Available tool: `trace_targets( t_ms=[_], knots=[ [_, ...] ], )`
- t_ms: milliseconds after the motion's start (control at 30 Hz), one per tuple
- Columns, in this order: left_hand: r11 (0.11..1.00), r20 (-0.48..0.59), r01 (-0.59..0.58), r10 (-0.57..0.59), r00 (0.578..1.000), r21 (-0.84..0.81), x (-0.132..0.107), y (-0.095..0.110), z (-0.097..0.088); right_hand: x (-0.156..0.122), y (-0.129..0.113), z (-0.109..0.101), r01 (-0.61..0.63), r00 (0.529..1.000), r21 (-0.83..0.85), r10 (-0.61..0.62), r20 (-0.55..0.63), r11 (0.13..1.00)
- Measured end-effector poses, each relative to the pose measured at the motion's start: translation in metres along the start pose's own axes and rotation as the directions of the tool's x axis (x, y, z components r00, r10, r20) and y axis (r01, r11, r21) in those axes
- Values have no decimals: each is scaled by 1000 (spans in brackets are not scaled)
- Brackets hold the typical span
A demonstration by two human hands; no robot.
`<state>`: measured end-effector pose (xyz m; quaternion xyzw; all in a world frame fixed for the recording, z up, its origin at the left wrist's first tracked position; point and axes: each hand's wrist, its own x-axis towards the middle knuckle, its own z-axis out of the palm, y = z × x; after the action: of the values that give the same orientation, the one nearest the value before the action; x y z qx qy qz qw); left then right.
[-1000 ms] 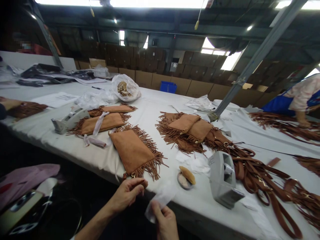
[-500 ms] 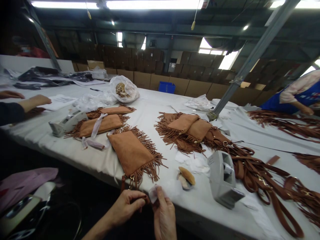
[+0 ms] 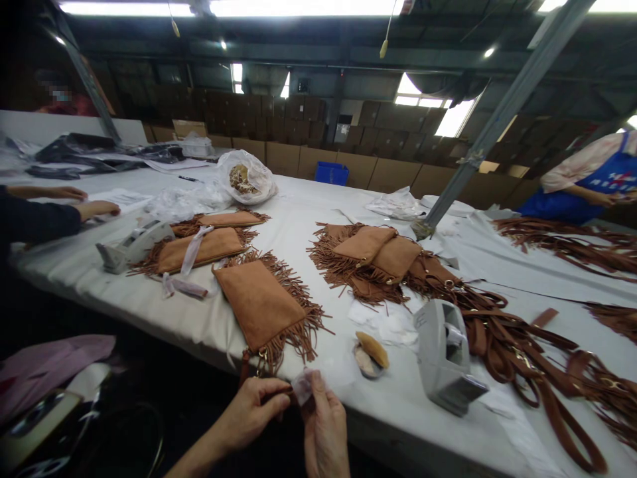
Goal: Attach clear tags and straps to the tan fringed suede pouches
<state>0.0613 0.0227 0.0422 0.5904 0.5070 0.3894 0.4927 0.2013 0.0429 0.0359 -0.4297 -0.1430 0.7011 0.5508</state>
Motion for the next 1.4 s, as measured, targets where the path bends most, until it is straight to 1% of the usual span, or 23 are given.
trace_targets(
  t_ms=[200,300,433,567,767,867,933,1033,1100,1167,1200,1233,1300,1367,1400],
  knots=[
    [1000,-5,-3,3,1000,-8,-1,-5,2,0,5,-2,54,999,-95,-54,2,994],
    [999,-6,1,-1,1000,-36,-2,-7,1,1,10,-6,106,994,-189,-102,28,976],
    [997,21,6,-4,1000,-72,-3,-9,-1,3,13,-12,170,985,-337,-164,45,926],
    [993,47,4,2,999,-121,-5,-14,-3,1,12,-15,163,987,-466,-151,63,870],
    [994,37,-30,34,999,-102,-6,-19,0,-5,4,-12,191,981,-530,-144,128,826],
    [997,14,-72,72,997,-30,-7,-18,-1,-6,4,-10,176,981,-538,-101,166,824],
    [996,11,-85,85,996,20,-7,-16,-2,-8,6,-9,171,981,-529,-96,166,831],
    [994,35,-90,88,995,63,-9,-14,-5,-12,10,-8,192,979,-523,-126,159,830],
    [991,56,-102,98,994,85,-12,-14,-7,-16,12,-7,220,972,-532,-140,187,818],
    [982,77,-145,136,988,120,-16,-14,-9,-20,12,-5,249,966,-542,-166,199,803],
    [971,80,-179,168,983,156,-18,-14,-11,-23,12,-4,258,965,-545,-187,185,797],
    [954,74,-212,201,977,213,-20,-15,-13,-26,10,-3,269,963,-549,-215,162,792],
    [891,41,-250,254,966,378,-24,-15,-20,-31,6,0,304,949,-569,-295,111,764],
    [814,-6,-222,266,964,537,-26,-18,-28,-36,2,2,352,919,-615,-385,85,705],
    [789,-26,-199,262,965,582,-26,-19,-31,-38,1,3,379,903,-639,-418,98,669]
  ],
)
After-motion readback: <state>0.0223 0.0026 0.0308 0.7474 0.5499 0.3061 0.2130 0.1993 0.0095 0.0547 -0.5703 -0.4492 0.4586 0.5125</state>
